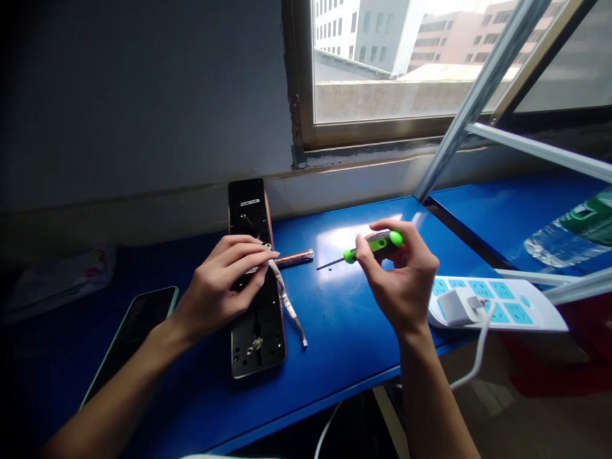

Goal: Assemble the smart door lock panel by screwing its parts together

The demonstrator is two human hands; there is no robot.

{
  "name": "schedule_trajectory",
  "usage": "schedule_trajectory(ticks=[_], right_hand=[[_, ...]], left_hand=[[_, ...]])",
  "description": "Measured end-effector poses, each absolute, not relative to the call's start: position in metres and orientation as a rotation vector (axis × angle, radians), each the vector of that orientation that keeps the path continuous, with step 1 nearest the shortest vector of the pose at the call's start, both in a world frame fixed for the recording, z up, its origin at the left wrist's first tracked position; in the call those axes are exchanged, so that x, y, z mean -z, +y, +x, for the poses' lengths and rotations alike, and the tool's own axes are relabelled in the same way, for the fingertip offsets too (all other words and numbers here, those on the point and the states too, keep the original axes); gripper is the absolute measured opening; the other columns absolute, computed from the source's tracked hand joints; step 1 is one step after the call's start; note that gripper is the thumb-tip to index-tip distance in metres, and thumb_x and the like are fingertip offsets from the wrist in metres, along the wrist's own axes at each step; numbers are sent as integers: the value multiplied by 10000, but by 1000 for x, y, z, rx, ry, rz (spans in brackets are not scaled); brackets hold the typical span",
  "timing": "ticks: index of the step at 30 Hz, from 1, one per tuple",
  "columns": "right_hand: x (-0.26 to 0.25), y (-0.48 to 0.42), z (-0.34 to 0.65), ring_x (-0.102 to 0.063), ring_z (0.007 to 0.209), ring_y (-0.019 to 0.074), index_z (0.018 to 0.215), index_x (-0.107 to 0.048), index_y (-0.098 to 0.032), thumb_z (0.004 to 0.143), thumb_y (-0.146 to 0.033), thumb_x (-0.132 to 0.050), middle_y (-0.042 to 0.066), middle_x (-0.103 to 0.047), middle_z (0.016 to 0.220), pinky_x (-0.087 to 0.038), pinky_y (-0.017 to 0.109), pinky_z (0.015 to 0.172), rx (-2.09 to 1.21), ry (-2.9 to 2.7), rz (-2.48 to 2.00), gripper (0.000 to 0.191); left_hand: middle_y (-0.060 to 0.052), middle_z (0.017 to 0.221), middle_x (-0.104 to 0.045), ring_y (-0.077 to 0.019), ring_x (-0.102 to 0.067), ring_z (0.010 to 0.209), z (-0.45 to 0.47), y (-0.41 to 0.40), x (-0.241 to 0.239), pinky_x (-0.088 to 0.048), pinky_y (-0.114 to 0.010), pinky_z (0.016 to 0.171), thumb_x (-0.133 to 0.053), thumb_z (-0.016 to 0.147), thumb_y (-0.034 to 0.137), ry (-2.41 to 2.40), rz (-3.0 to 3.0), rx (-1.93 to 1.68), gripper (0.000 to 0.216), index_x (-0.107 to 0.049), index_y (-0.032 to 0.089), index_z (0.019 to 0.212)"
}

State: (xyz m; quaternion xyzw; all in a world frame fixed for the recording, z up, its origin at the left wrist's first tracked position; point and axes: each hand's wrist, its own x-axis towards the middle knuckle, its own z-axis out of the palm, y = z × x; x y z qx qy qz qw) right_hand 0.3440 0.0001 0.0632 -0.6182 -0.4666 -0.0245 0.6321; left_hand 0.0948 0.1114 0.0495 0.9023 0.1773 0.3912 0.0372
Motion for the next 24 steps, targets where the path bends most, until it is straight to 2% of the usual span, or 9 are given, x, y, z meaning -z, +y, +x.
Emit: schedule_trajectory(ticks=[4,8,13,18,24], right_hand=[[-86,-2,322,-680,600,169,976,-741,-268,828,-303,-866,3,-714,829,-546,324,516,37,-984,-1264,197],[-99,0,292,-711,588,177,937,-750,-264,795,-289,-901,-8,-707,776,-509,290,398,-42,-917,-1123,209],[-98,5,266,-730,619,175,955,-755,-270,804,-274,-894,-12,-727,774,-564,279,428,-166,-993,-1106,205],[-93,13,253,-710,544,180,934,-747,-272,798,-273,-886,-12,-731,745,-527,283,384,-210,-1022,-1125,195],[-91,15,249,-723,570,171,947,-766,-262,784,-266,-888,-6,-750,765,-550,259,399,-239,-1015,-1144,204]], left_hand=[[-80,1055,-774,-200,-713,946,64,100,-40,-626,-354,855,-677,977,108,669,2607,-1250,195,-756,182,1139],[-62,1041,-794,-195,-738,923,44,86,-27,-638,-341,825,-746,955,159,705,2504,-1261,196,-753,207,1145],[-71,1032,-806,-194,-745,896,31,73,-11,-643,-340,789,-806,935,194,749,2424,-1384,241,-750,197,1169],[-57,1006,-817,-201,-736,880,23,73,-4,-628,-363,783,-800,948,207,723,2503,-1424,242,-750,213,1185],[-49,928,-822,-187,-705,803,20,76,-5,-575,-355,736,-775,965,187,690,2611,-1428,166,-757,186,1130]])
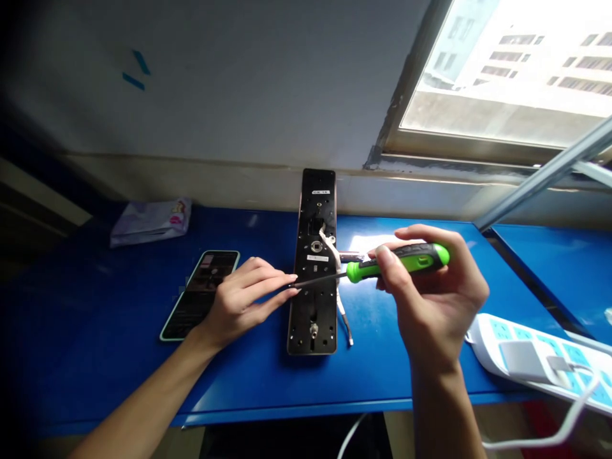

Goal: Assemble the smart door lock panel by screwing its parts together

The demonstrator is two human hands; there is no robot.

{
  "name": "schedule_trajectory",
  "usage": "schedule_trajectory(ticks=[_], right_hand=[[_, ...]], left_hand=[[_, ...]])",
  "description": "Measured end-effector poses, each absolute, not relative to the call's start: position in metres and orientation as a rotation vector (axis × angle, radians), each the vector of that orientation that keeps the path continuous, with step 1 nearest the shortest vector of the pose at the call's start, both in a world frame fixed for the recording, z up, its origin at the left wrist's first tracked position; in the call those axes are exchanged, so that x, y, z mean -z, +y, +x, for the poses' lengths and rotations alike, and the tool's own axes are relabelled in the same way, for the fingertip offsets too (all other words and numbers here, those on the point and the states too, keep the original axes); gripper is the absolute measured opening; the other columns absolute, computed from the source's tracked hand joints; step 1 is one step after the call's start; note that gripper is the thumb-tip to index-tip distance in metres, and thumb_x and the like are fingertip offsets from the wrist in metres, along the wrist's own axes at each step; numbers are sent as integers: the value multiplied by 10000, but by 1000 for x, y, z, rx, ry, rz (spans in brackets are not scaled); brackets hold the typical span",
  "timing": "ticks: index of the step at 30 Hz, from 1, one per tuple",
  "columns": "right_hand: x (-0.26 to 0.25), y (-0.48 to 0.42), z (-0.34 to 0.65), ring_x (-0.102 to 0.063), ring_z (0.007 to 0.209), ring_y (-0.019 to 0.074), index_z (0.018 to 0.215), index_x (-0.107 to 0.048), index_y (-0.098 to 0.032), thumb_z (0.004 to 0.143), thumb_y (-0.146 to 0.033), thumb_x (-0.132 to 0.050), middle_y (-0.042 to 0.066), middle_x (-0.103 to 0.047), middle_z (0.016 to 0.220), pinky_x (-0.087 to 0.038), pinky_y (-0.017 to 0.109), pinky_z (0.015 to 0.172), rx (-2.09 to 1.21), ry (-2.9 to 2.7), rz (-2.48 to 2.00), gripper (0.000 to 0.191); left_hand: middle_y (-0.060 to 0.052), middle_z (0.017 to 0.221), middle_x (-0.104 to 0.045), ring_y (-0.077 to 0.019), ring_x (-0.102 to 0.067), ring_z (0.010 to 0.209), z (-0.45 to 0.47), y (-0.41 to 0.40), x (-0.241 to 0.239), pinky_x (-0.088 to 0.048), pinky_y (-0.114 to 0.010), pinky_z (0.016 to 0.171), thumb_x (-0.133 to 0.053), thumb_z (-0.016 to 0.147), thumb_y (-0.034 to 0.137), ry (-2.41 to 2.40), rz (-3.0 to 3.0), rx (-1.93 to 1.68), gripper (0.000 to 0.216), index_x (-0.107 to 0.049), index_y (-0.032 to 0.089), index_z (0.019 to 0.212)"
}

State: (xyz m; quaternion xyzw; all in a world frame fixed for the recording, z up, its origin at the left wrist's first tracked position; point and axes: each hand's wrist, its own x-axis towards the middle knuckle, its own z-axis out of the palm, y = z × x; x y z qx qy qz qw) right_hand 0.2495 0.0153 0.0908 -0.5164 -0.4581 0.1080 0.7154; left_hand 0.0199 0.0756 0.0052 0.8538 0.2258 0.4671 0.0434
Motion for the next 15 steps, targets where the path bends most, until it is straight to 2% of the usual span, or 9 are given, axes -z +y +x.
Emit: schedule_trajectory(ticks=[8,15], right_hand=[[-88,11,250,-740,578,189,992,-758,-277,802,-247,-879,-5,-762,778,-570,284,403,-249,-1099,-1147,228],[-95,4,251,-803,753,201,1161,-730,-273,827,-129,-848,-1,-810,910,-700,339,668,-241,-1313,-1093,382]], left_hand=[[-45,892,-820,-185,-697,774,21,73,-8,-550,-348,725,-727,979,147,635,2654,-1436,136,-767,204,1096],[-39,827,-790,-181,-669,734,24,72,-8,-532,-349,703,-728,971,128,643,2690,-1397,48,-739,172,987]])
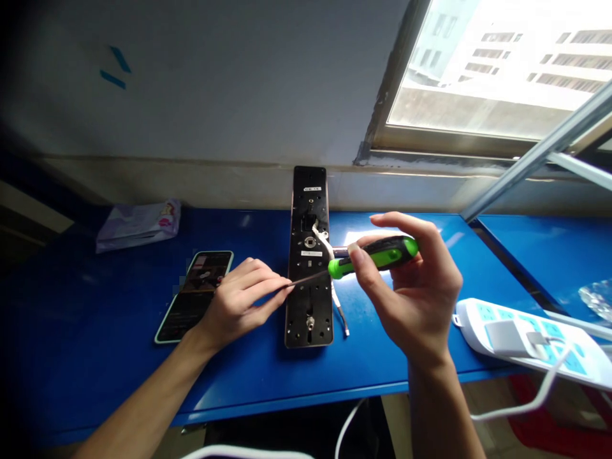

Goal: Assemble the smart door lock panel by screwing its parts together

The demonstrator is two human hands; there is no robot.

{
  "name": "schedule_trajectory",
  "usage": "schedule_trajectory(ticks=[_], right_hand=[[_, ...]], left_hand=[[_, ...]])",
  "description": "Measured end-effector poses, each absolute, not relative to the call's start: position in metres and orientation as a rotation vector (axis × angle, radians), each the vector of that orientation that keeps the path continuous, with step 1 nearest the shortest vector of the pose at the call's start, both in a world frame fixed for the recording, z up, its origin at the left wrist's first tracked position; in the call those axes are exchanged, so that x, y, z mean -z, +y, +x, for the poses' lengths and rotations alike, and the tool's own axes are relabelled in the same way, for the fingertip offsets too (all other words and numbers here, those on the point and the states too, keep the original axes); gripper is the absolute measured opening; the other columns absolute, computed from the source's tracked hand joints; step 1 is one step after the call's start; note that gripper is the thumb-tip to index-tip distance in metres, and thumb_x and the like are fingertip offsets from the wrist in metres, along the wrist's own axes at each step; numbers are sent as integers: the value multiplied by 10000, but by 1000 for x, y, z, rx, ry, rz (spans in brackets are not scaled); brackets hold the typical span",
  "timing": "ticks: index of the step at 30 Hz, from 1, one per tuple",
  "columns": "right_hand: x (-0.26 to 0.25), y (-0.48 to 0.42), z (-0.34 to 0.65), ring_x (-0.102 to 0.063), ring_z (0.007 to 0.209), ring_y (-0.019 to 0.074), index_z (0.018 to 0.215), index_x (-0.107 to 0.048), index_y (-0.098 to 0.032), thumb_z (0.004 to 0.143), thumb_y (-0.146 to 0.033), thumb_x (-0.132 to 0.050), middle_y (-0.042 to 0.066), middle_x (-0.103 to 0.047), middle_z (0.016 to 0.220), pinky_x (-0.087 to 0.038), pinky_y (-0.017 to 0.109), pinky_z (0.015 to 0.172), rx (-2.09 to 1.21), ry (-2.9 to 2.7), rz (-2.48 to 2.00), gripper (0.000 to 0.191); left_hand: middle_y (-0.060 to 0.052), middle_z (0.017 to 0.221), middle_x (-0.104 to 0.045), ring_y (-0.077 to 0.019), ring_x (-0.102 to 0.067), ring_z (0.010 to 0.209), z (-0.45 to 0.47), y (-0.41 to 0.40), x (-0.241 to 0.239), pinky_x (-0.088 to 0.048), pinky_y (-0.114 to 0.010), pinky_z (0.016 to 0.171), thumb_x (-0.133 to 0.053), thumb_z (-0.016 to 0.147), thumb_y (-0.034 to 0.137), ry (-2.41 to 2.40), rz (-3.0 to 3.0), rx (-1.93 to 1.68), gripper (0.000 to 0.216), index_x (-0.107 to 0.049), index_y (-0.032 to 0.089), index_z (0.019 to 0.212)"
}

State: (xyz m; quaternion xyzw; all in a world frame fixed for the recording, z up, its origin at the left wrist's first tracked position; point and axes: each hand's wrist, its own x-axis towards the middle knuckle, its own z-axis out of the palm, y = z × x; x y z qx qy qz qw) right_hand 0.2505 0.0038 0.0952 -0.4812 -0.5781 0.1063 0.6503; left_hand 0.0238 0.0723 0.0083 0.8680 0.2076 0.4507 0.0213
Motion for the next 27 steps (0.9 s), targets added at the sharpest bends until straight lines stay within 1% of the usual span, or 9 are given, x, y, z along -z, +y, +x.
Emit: schedule_trajectory(ticks=[8,13,16,18,21,24,27], right_hand=[[-99,-1,252,-805,812,191,1189,-730,-267,833,-127,-854,3,-808,936,-706,326,707,-179,-1445,-1077,402],[-101,-2,257,-812,858,195,1300,-685,-275,826,-96,-858,4,-820,993,-717,345,769,-231,-1620,-1015,535],[-100,0,255,-820,893,215,1278,-688,-297,772,-93,-915,-7,-814,1009,-725,358,761,-203,-1612,-909,591],[-98,1,254,-823,953,237,1265,-708,-291,735,-71,-938,5,-814,1057,-727,371,786,-180,-1576,-848,619],[-97,1,253,-806,1064,260,1341,-709,-295,759,-8,-895,37,-804,1207,-717,406,864,-184,-1660,-863,675],[-100,-1,252,-772,1170,260,1444,-653,-340,795,31,-842,22,-777,1319,-691,424,956,-212,-1790,-871,771],[-103,-4,250,-759,1200,248,1480,-620,-364,806,46,-818,-1,-767,1347,-669,426,1012,-207,-1820,-850,813]], left_hand=[[-47,837,-792,-182,-671,741,24,70,-9,-543,-349,712,-693,982,130,671,2685,-1316,76,-756,173,976],[-49,800,-763,-186,-640,727,23,71,-8,-534,-354,709,-698,987,136,646,2756,-1232,85,-754,143,924],[-53,801,-757,-187,-626,727,23,72,-6,-534,-351,709,-706,985,139,633,2753,-1253,78,-757,128,928],[-52,789,-750,-188,-613,717,23,72,-5,-527,-348,699,-709,983,139,633,2745,-1275,80,-760,121,924],[-47,765,-737,-190,-599,701,23,71,-4,-511,-346,689,-712,978,135,635,2759,-1255,97,-765,124,896],[-44,748,-729,-190,-590,687,25,70,-3,-494,-344,675,-718,973,137,625,2766,-1244,109,-767,127,876],[-42,746,-729,-191,-592,686,27,69,-3,-493,-342,667,-733,961,136,626,2730,-1288,97,-762,124,870]])
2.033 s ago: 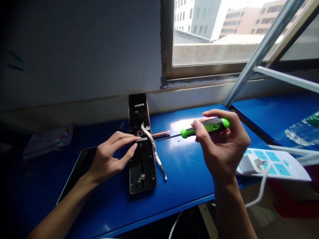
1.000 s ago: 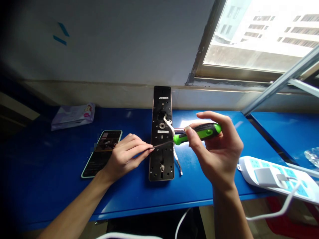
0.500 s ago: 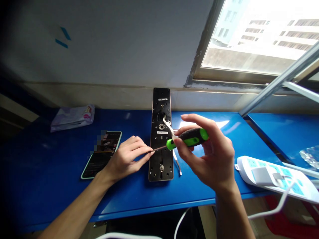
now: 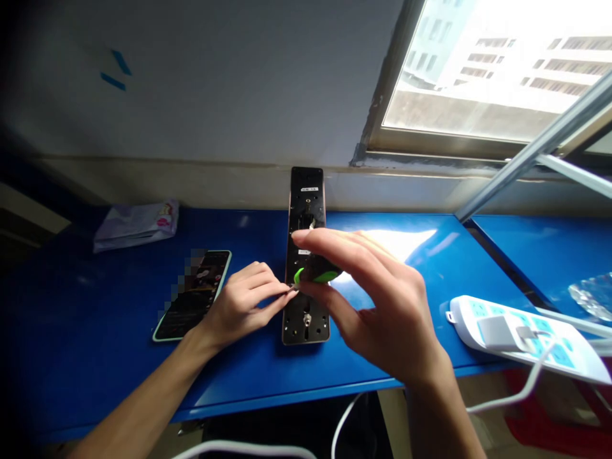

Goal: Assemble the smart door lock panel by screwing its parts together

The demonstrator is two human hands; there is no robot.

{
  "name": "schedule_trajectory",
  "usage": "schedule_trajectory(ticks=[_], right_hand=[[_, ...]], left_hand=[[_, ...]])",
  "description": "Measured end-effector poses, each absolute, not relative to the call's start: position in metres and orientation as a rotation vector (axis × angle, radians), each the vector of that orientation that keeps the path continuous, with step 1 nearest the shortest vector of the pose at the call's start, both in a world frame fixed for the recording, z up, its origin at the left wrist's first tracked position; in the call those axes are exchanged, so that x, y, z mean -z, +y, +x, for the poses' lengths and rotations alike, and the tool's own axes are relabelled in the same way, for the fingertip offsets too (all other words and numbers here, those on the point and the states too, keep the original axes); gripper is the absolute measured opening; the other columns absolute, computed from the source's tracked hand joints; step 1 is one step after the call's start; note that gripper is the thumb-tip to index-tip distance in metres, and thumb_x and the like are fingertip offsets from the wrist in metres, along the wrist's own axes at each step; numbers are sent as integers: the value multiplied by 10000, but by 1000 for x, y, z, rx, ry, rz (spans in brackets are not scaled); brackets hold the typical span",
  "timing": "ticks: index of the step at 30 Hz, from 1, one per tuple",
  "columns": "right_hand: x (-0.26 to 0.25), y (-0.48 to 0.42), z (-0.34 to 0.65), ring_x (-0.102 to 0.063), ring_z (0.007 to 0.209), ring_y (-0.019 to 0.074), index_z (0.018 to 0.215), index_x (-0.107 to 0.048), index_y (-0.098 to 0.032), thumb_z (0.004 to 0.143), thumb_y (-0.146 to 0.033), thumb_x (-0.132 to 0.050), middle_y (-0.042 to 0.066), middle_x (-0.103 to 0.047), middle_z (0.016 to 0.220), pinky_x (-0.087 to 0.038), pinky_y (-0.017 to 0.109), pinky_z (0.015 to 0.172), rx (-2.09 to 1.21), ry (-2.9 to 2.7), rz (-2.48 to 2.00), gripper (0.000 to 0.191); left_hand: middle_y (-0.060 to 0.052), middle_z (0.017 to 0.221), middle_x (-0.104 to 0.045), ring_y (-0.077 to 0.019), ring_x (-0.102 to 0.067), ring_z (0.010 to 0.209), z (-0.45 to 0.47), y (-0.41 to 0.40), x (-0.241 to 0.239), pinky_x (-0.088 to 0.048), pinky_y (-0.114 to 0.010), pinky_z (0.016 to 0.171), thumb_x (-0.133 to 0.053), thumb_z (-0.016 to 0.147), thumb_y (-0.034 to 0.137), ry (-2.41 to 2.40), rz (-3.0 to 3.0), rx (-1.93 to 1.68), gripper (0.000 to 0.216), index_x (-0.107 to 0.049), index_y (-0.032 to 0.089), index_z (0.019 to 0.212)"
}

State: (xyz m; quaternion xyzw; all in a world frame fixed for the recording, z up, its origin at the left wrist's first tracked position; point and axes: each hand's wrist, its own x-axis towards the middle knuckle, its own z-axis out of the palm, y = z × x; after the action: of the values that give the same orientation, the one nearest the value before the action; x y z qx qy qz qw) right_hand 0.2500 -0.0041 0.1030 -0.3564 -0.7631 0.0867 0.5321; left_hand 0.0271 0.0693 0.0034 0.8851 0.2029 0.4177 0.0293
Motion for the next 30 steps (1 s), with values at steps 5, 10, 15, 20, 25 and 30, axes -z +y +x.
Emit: schedule_trajectory(ticks=[5,10,15,20,25,30], right_hand=[[-98,-5,246,-792,1091,268,1440,-641,-356,789,14,-854,15,-796,1260,-701,476,915,-187,-1732,-843,779],[-92,0,246,-809,924,259,1331,-729,-320,715,-75,-956,23,-819,1105,-720,457,811,-49,-1572,-820,700],[-95,-1,245,-799,1106,305,1499,-617,-287,844,5,-797,86,-775,1309,-704,531,943,-196,-1663,-822,740],[-92,-1,245,-797,1124,315,1468,-647,-298,790,47,-828,67,-788,1304,-701,526,939,-142,-1672,-798,781],[-90,4,240,-805,1088,259,1464,-648,-317,791,52,-832,24,-798,1292,-705,446,927,-139,-1724,-772,789],[-93,7,236,-795,1114,211,1469,-646,-307,809,33,-831,14,-799,1297,-682,352,961,-104,-1817,-807,764]], left_hand=[[-43,748,-738,-185,-612,696,29,69,-4,-507,-313,647,-704,984,134,627,2645,-1333,113,-744,127,879],[-45,785,-759,-177,-637,723,29,67,-4,-530,-303,674,-762,948,126,679,2568,-1414,38,-744,136,916],[-44,788,-754,-176,-642,736,31,67,-3,-531,-304,682,-769,939,109,701,2530,-1434,32,-751,134,932],[-43,831,-752,-196,-632,789,31,68,0,-527,-337,716,-807,930,186,677,2532,-1421,87,-775,150,1002],[-51,826,-725,-217,-617,806,25,70,-1,-526,-363,725,-855,894,320,695,2569,-1353,206,-785,152,991],[-45,846,-729,-222,-615,818,23,72,0,-515,-372,728,-854,893,363,698,2615,-1271,219,-780,166,953]])
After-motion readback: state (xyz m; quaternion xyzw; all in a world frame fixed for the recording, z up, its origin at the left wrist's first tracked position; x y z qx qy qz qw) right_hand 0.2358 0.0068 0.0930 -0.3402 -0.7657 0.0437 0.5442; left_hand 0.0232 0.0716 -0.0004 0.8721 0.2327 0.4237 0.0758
